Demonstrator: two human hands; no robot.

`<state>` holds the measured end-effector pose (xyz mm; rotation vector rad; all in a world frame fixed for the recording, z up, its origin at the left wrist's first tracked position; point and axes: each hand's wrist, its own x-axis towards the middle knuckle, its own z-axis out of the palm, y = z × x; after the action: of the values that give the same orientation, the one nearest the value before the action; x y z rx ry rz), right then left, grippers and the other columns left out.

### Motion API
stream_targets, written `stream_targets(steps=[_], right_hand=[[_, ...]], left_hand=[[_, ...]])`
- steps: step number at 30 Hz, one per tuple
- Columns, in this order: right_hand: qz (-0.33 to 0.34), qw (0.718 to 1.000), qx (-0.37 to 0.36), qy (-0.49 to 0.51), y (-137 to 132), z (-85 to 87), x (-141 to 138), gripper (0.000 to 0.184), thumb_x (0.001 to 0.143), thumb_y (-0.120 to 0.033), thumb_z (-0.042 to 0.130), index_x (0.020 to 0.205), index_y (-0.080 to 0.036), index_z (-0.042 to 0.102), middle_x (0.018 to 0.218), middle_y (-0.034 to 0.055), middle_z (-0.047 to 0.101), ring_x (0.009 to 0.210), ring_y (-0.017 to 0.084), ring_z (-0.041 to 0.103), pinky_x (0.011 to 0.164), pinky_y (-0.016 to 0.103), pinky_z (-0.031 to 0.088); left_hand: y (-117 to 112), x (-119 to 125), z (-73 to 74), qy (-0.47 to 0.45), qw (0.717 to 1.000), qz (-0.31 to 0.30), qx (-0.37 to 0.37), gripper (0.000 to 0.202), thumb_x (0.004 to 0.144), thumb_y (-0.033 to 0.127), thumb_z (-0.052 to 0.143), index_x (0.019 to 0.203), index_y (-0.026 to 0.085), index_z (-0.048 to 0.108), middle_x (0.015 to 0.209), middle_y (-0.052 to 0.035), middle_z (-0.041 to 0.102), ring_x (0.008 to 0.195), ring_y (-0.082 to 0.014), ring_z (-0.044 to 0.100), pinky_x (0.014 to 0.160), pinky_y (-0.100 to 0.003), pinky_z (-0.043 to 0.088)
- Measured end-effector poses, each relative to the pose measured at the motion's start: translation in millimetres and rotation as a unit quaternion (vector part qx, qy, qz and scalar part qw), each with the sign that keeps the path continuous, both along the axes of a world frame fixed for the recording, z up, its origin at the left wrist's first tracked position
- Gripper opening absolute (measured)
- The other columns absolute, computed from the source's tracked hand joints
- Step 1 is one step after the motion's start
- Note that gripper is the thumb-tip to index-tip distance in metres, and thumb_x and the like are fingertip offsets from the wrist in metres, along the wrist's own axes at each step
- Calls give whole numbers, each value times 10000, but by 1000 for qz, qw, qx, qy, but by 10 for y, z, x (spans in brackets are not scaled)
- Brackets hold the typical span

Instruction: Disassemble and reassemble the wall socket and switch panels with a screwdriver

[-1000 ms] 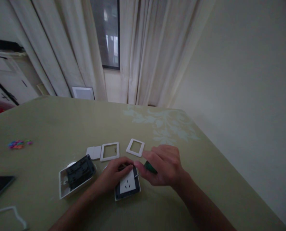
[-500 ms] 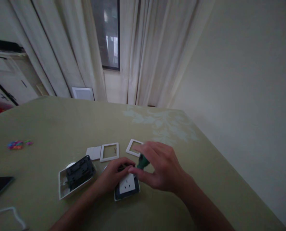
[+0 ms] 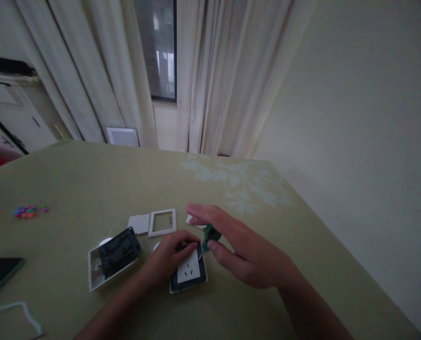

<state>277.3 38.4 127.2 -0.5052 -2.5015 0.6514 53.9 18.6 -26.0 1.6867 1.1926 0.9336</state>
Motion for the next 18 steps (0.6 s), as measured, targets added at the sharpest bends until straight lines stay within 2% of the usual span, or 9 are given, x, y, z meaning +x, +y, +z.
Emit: stream_targets(steps=[1,3,5,7,9,11,13,15,18], right_hand=[[16,1000,-21,3,19,8,15,571,1087,-223,516,1636,-238,358,1418,108,668,1289,200,637,1104,373,496],[-19,999,27,13,65,-40,33,458,1084,-263,591,1533,-230,509,1228,70,752,1086,181,714,977,322,542],[-96,981,167,32,100,-129,34,226,1037,-338,684,1196,-180,713,919,43,762,791,181,701,771,306,537],[-148,950,272,44,103,-177,31,237,1001,-376,715,878,-174,700,688,13,670,610,171,612,657,311,487],[-141,958,248,29,79,-140,38,213,991,-372,695,958,-162,703,771,45,706,700,202,662,710,330,522],[-88,987,135,6,52,-52,57,346,1019,-311,608,1325,-152,635,1188,133,744,1067,256,713,905,375,562],[-37,999,38,-5,44,5,74,479,1057,-248,535,1530,-202,481,1457,144,637,1295,242,641,1038,390,538],[-34,999,35,3,57,-24,68,405,1073,-263,577,1474,-228,532,1344,104,709,1174,201,702,973,335,556],[-89,974,205,35,63,-163,10,148,1022,-342,705,1034,-197,680,829,11,736,728,161,698,704,279,517]], left_hand=[[2,0,-6,4,1000,-1,0,252,1000,378,613,1016,193,783,967,-68,800,876,-247,714,786,-320,537],[6,-2,-16,15,1000,-3,6,250,1004,374,610,1017,195,784,961,-65,797,869,-244,710,778,-316,533],[6,-7,-22,30,999,3,21,228,999,355,617,1030,205,786,956,-57,794,867,-238,706,786,-313,529],[4,-9,-22,43,998,6,35,214,993,334,617,1043,215,789,967,-56,795,884,-239,708,808,-317,527],[2,-7,-13,51,998,8,38,214,992,325,611,1041,219,790,989,-62,801,917,-248,716,834,-327,528],[1,-2,0,53,998,4,34,216,990,328,610,1035,216,790,1003,-69,808,934,-256,724,847,-335,532],[3,4,13,51,998,1,31,222,991,334,610,1046,215,789,1014,-72,811,937,-256,726,851,-336,536],[5,7,24,47,998,-3,31,225,990,328,602,1044,215,790,1006,-69,810,926,-252,722,842,-332,538],[7,8,34,39,999,-4,37,211,973,317,609,999,212,791,968,-64,807,901,-253,718,817,-325,534]])
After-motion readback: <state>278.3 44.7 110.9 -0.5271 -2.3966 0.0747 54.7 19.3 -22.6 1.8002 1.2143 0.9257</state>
